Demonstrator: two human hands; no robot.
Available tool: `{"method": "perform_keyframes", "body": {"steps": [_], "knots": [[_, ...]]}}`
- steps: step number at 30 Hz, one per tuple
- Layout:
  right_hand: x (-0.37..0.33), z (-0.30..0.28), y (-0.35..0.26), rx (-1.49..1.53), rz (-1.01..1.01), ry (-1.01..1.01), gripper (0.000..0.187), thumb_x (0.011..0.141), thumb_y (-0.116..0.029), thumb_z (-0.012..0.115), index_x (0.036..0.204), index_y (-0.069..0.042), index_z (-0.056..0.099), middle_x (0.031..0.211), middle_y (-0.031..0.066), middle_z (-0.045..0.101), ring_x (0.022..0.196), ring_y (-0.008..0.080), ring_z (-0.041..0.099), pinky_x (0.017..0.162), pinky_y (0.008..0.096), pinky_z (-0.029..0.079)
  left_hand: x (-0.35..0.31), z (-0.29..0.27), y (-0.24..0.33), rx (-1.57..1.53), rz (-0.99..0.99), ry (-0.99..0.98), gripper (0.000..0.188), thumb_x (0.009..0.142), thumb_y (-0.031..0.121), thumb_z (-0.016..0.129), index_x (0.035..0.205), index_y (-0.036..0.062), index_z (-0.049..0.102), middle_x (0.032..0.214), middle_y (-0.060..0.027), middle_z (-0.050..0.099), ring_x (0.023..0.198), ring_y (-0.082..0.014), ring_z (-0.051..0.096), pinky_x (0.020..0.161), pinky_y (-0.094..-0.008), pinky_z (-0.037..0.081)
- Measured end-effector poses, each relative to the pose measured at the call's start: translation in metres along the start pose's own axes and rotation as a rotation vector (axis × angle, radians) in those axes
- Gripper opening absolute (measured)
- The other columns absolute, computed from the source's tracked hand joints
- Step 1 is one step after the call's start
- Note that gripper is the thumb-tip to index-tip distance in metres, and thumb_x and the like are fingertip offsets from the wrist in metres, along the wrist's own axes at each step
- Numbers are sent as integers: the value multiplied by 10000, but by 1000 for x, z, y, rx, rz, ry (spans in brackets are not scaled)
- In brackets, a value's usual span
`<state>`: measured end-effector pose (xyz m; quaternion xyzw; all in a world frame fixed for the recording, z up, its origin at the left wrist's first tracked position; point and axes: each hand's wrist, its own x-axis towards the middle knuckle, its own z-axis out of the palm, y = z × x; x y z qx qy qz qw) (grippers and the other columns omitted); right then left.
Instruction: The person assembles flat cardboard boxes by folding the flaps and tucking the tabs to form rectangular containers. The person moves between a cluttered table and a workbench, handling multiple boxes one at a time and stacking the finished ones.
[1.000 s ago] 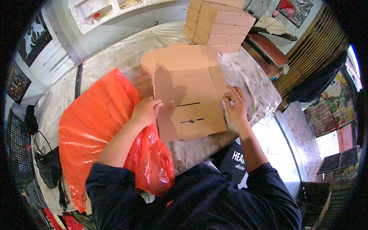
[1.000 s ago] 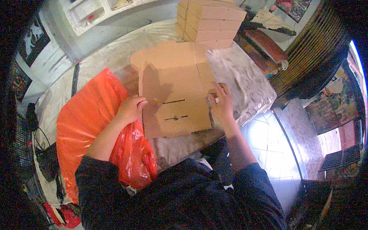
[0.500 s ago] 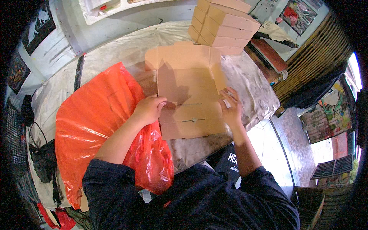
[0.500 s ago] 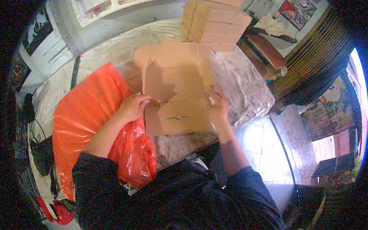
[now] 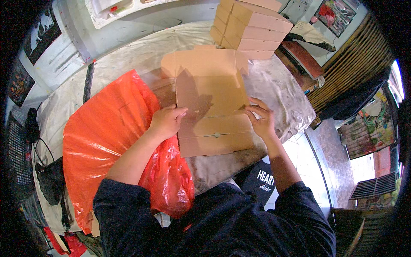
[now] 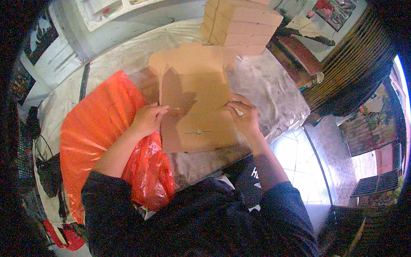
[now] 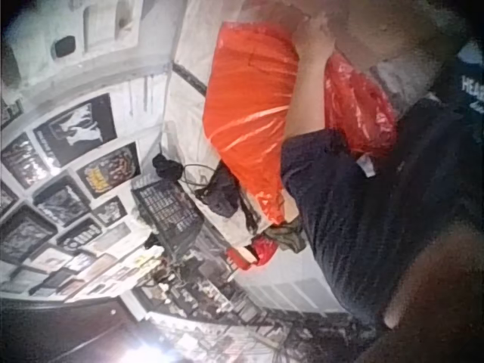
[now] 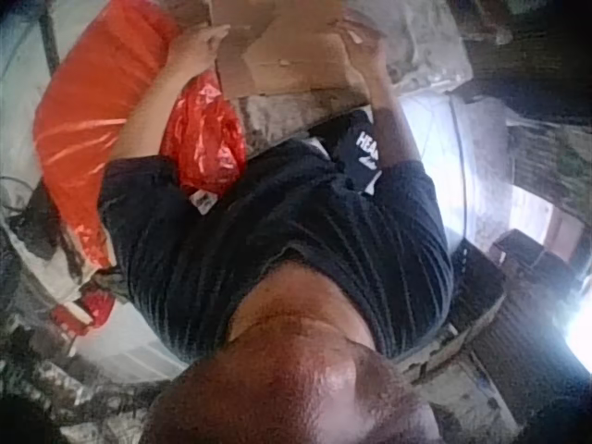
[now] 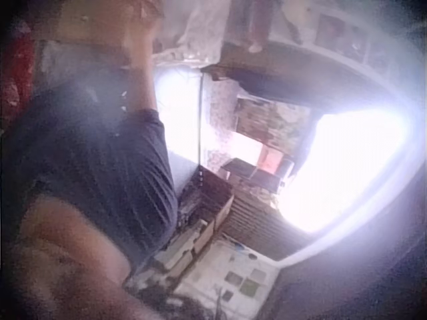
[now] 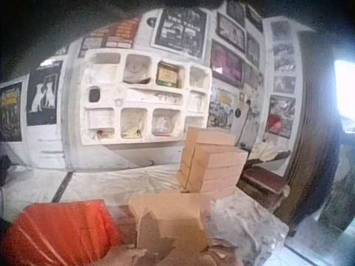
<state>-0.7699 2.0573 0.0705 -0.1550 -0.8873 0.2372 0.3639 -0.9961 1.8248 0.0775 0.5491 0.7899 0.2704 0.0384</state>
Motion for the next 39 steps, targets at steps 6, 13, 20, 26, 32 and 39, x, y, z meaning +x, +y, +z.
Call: {"method": "perform_keyframes", "body": {"steps": [6, 13, 20, 26, 32, 39], "knots": [[-4, -19, 0, 97, -92, -251, 456, 670, -20, 674, 1112, -82, 582, 1308, 150, 451, 1144, 297, 503, 931, 366, 436, 3, -10, -5, -24, -30, -184, 289, 810, 129, 595, 1093, 69, 597, 970, -191, 594, 913, -349, 579, 802, -401, 469], [5, -51, -4, -101, -124, -629, 831, 587, -39, 696, 1342, -124, 360, 1451, 144, 245, 1311, 340, 292, 1042, 424, 324, -1, -32, 8, 210, 58, -403, 799, 652, 111, 700, 1356, 154, 326, 1169, -201, 506, 1056, -377, 519, 882, -418, 453], [-1, -45, 10, -87, -205, -552, 763, 656, -135, 702, 1341, -132, 367, 1454, 131, 242, 1302, 349, 302, 1042, 421, 328, 2, -29, 7, 172, -21, -481, 900, 652, 143, 736, 1398, 181, 233, 1232, -226, 481, 1066, -398, 514, 888, -438, 447], [4, -49, 16, -143, -245, -596, 758, 707, -173, 656, 1381, -192, 309, 1470, 86, 213, 1270, 334, 353, 1030, 402, 351, -4, -26, 3, 175, 55, -415, 965, 631, 157, 772, 1408, 184, 201, 1252, -232, 467, 1063, -403, 519, 882, -439, 447], [4, -52, 11, -91, -219, -627, 877, 609, -258, 764, 1363, -146, 330, 1466, 132, 209, 1296, 353, 310, 1030, 437, 336, -6, -27, 7, 202, 116, -354, 1015, 646, 177, 767, 1423, 186, 113, 1249, -252, 460, 1044, -417, 525, 864, -451, 452], [4, -54, 10, -94, -231, -648, 955, 572, -309, 789, 1373, -128, 302, 1471, 148, 186, 1308, 356, 290, 1044, 439, 313, -7, -16, 0, 225, 133, -273, 955, 720, 236, 710, 1424, 133, 74, 1231, -288, 453, 999, -430, 540, 831, -473, 461]]}}
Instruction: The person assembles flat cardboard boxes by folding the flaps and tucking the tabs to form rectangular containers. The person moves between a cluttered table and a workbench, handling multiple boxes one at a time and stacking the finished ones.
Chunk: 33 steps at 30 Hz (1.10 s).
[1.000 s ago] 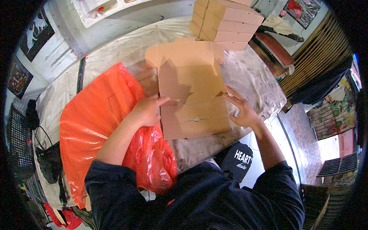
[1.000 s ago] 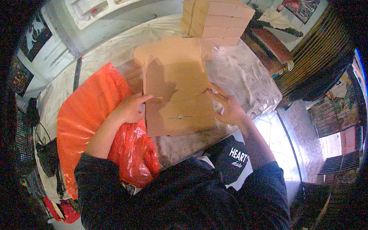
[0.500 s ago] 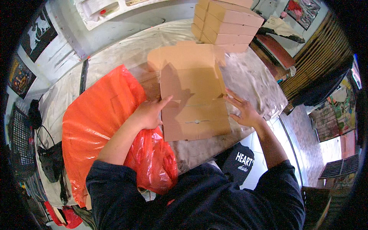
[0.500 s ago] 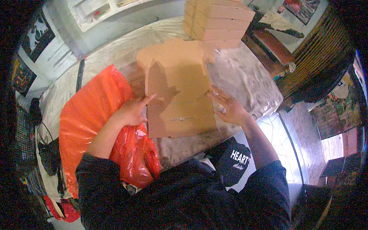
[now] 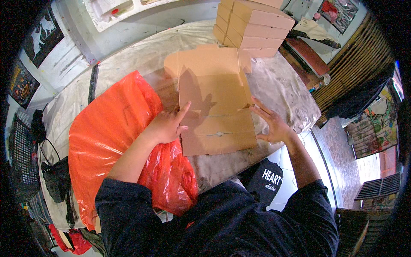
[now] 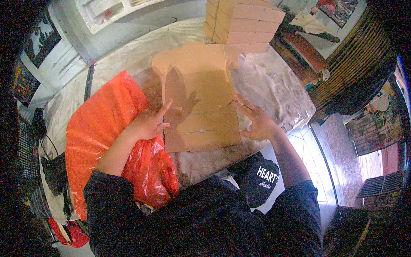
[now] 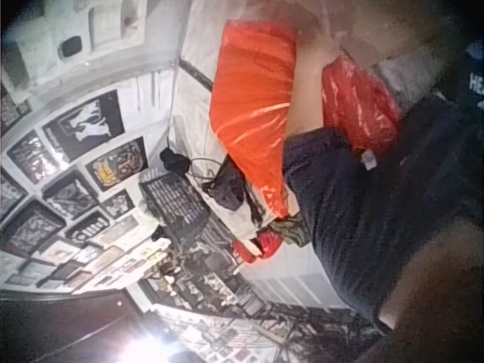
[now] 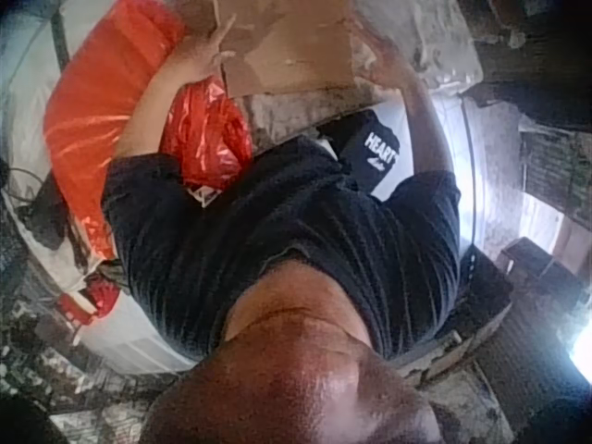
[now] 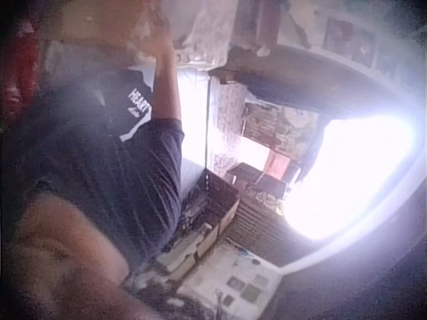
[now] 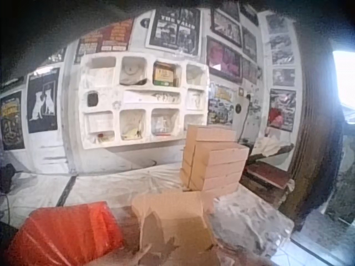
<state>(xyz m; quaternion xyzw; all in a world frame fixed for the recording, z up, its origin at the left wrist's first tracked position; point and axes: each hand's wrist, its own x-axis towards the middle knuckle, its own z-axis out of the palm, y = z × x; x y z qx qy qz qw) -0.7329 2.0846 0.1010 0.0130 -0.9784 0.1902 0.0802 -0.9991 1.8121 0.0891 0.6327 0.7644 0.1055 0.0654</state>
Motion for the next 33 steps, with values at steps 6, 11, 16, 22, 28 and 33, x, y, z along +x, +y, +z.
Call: {"method": "perform_keyframes", "body": {"steps": [6, 11, 16, 22, 28, 33], "knots": [[-4, 9, 5, -39, 58, -6, 956, 578, -340, 789, 1371, -113, 305, 1469, 163, 188, 1323, 361, 257, 1053, 438, 286, 0, -13, 3, -62, -58, -189, 1045, 650, 214, 766, 1424, 127, 69, 1208, -294, 467, 937, -442, 555, 788, -469, 470], [-1, 4, 14, 140, -79, 26, 915, 584, -298, 772, 1359, -89, 332, 1463, 198, 184, 1342, 354, 219, 1069, 429, 239, -5, -16, 5, -30, 9, -74, 1101, 622, 225, 790, 1425, 141, 41, 1164, -269, 511, 938, -417, 563, 786, -465, 465], [-1, 5, 17, 176, -109, 40, 940, 569, -306, 770, 1363, -68, 327, 1463, 211, 172, 1348, 358, 199, 1075, 433, 219, -6, -12, 3, -12, 53, -12, 1107, 622, 243, 792, 1425, 141, 37, 1162, -265, 508, 941, -413, 559, 785, -465, 462], [-4, 7, 0, -44, 27, -37, 1090, 519, -439, 771, 1391, -52, 244, 1473, 209, 124, 1332, 364, 231, 1055, 426, 270, -1, -22, 13, 32, -97, -218, 1101, 629, 260, 785, 1422, 98, 39, 1181, -249, 506, 1008, -381, 548, 835, -440, 446], [-3, 1, -19, -153, 72, -73, 1048, 545, -403, 738, 1379, -18, 234, 1445, 224, 180, 1265, 375, 341, 994, 430, 356, -1, -21, 11, -33, -56, -175, 1092, 615, 242, 782, 1419, 109, 56, 1079, -265, 547, 929, -415, 560, 804, -454, 457], [-3, 9, -1, -192, -145, 214, 741, 625, -277, 724, 1250, -2, 435, 1238, 222, 477, 1090, 361, 521, 886, 405, 455, -3, -22, 3, -78, 37, -139, 1068, 598, 206, 745, 1419, 89, 72, 1127, -268, 527, 963, -412, 550, 843, -453, 443]]}}
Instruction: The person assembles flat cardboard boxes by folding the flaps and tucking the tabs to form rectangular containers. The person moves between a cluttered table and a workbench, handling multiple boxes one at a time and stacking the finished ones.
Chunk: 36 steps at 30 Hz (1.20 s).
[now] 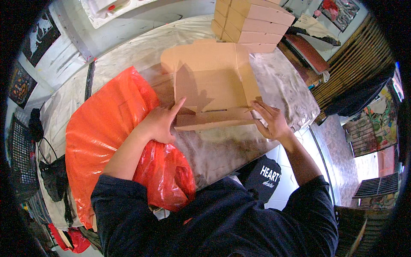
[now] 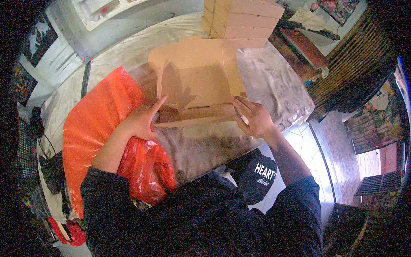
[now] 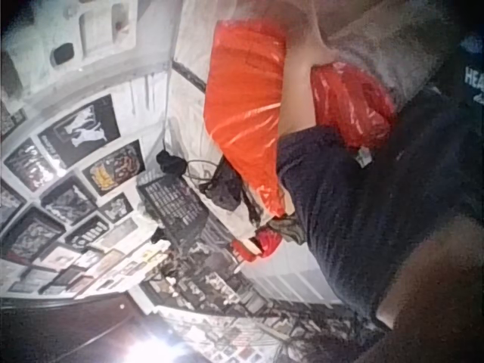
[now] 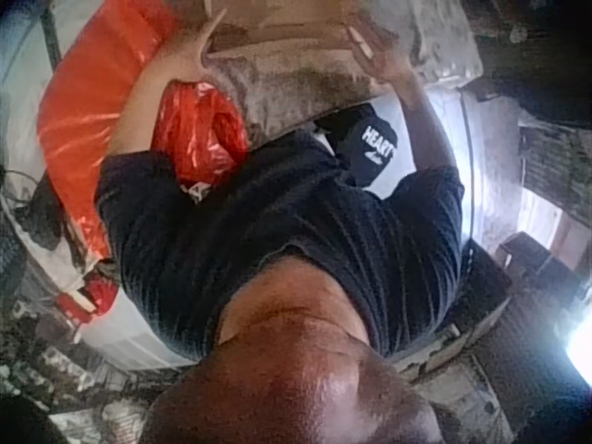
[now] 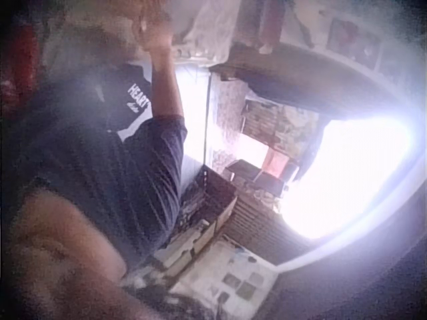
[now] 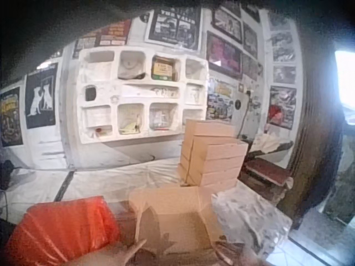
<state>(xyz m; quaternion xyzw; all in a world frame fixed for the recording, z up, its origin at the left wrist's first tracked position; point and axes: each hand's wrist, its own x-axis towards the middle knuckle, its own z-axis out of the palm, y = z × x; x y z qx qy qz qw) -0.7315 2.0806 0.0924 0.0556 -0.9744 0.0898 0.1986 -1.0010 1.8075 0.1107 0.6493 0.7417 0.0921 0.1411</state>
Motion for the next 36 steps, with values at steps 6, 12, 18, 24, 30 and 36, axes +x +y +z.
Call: {"method": "perform_keyframes", "body": {"steps": [6, 12, 18, 24, 30, 36], "knots": [[2, 18, -8, -31, 101, 189, 383, 716, -197, 705, 1035, -27, 580, 1076, 161, 596, 906, 316, 609, 778, 385, 509, 3, 5, 1, 13, -92, -16, 1046, 600, 239, 749, 1413, 82, 110, 1173, -260, 512, 1000, -417, 537, 887, -437, 430], [20, 21, -8, 295, 495, 404, 314, 737, -136, 701, 1027, -83, 595, 1003, 116, 620, 915, 240, 617, 755, 310, 503, 6, 11, -9, -312, -157, 91, 853, 699, 364, 737, 1357, 28, 309, 1201, -251, 513, 1102, -359, 518, 928, -385, 416], [22, 52, 12, 454, 576, 572, 524, 789, -99, 675, 1245, -47, 422, 1016, 112, 590, 838, 162, 598, 686, 298, 491, 10, 18, -8, -426, -230, 270, 804, 761, 421, 677, 1328, -30, 328, 1179, -258, 526, 1097, -348, 530, 912, -381, 431], [13, 54, 6, 99, 784, 594, 519, 787, -80, 670, 1255, -93, 445, 1099, 94, 516, 859, 142, 574, 729, 275, 472, 14, 20, -5, -379, -259, 339, 736, 801, 338, 670, 1335, -22, 314, 1146, -253, 555, 1069, -315, 564, 877, -367, 449], [6, 71, 5, 452, 850, 861, 286, 774, -74, 671, 1047, -37, 593, 1162, 120, 495, 978, 208, 545, 782, 306, 463, 18, 26, -10, -364, -275, 379, 755, 809, 328, 662, 1338, -51, 280, 1106, -243, 582, 1041, -315, 581, 862, -358, 458], [-12, 83, 22, 384, 855, 879, 186, 801, -37, 630, 986, -46, 643, 1169, 126, 508, 976, 212, 562, 828, 280, 465, 19, 21, -6, -443, -254, 364, 730, 825, 313, 644, 1361, -6, 264, 1178, -246, 539, 1107, -308, 539, 917, -358, 425]]}}
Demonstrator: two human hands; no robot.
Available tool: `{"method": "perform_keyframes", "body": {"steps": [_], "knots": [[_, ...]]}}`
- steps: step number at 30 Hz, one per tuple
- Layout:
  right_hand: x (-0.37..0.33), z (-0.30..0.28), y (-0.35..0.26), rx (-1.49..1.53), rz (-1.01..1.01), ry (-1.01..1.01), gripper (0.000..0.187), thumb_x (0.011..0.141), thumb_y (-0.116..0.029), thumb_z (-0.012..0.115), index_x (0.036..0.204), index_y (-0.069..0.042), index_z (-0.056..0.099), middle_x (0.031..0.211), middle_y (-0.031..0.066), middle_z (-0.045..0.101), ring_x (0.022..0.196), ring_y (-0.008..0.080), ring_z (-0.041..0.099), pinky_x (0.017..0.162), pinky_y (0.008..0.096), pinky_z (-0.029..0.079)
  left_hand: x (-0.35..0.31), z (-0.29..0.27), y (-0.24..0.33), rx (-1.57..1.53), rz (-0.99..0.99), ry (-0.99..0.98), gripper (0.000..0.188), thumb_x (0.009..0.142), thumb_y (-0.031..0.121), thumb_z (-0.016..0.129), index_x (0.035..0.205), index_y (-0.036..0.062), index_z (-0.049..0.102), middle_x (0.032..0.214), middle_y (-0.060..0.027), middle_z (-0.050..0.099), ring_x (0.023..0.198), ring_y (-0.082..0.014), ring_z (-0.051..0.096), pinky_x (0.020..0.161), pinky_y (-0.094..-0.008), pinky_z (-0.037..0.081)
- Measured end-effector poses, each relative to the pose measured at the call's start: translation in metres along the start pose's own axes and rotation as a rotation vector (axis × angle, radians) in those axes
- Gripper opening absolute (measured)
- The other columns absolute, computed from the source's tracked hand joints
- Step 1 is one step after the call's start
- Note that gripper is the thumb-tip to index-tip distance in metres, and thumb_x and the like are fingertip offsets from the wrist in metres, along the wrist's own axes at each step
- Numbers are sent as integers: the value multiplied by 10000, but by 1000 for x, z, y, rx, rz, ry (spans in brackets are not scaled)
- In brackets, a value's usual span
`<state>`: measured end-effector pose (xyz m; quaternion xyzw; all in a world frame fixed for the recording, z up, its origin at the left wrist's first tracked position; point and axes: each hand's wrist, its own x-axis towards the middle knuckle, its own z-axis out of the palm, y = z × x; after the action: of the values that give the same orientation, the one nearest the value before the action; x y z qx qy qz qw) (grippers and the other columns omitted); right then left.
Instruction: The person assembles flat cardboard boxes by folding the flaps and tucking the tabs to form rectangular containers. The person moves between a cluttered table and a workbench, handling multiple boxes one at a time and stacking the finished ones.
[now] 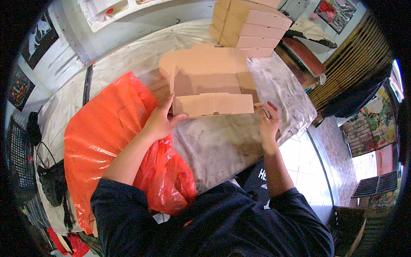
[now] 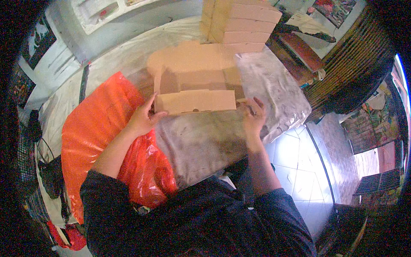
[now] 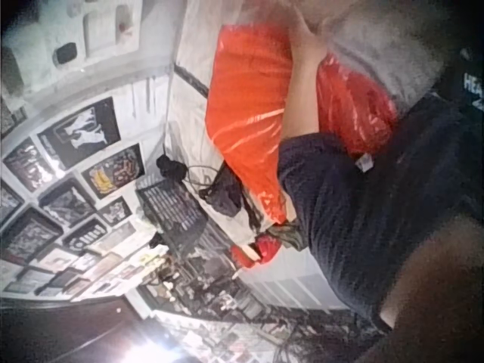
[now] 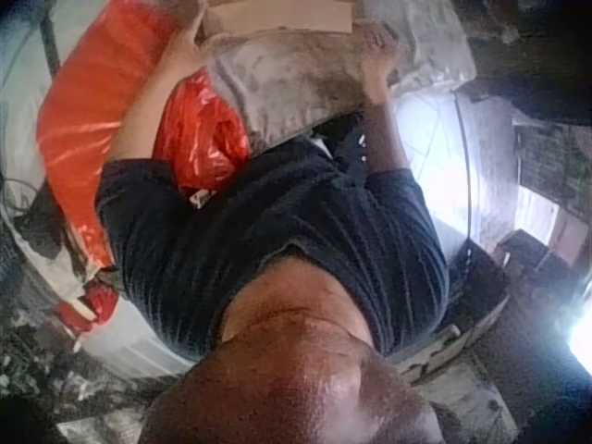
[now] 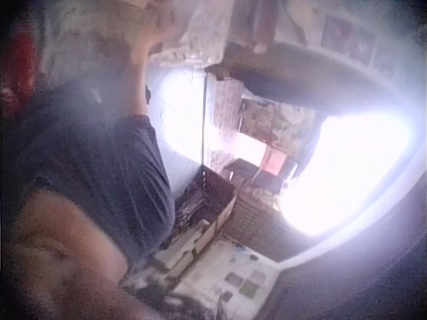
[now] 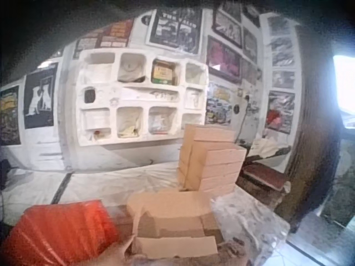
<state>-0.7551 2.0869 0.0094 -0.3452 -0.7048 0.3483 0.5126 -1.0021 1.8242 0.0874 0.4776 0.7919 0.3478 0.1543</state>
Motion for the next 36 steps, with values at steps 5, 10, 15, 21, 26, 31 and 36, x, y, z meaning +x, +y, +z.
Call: {"method": "perform_keyframes", "body": {"steps": [5, 10, 15, 21, 26, 31, 36], "knots": [[-6, 8, -34, 293, 167, -109, 196, 813, 13, 591, 1005, 23, 628, 1179, 134, 536, 988, 201, 574, 834, 275, 476, 0, -1, -4, 18, 60, 14, 778, 818, 343, 636, 1350, -57, 233, 1105, -300, 541, 1007, -400, 561, 842, -402, 455], [-8, 4, -38, 144, -76, -168, 219, 838, -21, 577, 1037, 65, 608, 1151, 150, 566, 975, 204, 586, 815, 271, 478, -3, -1, -2, 97, 114, 31, 843, 792, 347, 656, 1362, -60, 185, 1133, -297, 528, 1018, -396, 555, 847, -393, 454], [-11, 1, -55, -23, -144, -238, 222, 844, -54, 578, 1033, 56, 616, 1153, 154, 564, 987, 211, 582, 815, 268, 469, -8, -2, 9, 273, -17, -1, 912, 740, 308, 708, 1366, -62, 158, 1160, -269, 529, 1037, -383, 551, 862, -375, 457], [-18, 10, -49, 3, -208, -256, 212, 855, -48, 556, 1043, 28, 618, 1170, 157, 550, 1017, 225, 566, 859, 307, 448, -4, -1, 7, 46, 175, 242, 925, 726, 286, 726, 1376, -44, 156, 1126, -252, 557, 970, -367, 590, 801, -369, 489], [-15, 11, -51, 133, -221, -415, 377, 830, -10, 574, 1200, 16, 508, 1195, 157, 536, 1044, 237, 560, 877, 315, 447, -1, 5, -2, 152, 134, 244, 955, 732, 262, 727, 1400, 9, 93, 1048, -269, 582, 894, -394, 606, 778, -410, 493], [-22, 13, -76, 151, -161, -427, 509, 779, -47, 638, 1247, 10, 448, 1192, 174, 528, 1098, 274, 525, 899, 356, 436, 0, 8, 4, 47, 11, 247, 968, 774, 259, 687, 1416, 84, -17, 1038, -297, 568, 905, -436, 583, 785, -457, 484], [-18, 16, -81, -233, -463, -444, 555, 698, -79, 693, 1214, -33, 492, 1177, 190, 500, 1047, 339, 532, 870, 385, 450, 1, 10, 5, -54, 123, 337, 815, 823, 284, 626, 1422, 134, 94, 1144, -309, 510, 932, -472, 558, 786, -476, 480]]}}
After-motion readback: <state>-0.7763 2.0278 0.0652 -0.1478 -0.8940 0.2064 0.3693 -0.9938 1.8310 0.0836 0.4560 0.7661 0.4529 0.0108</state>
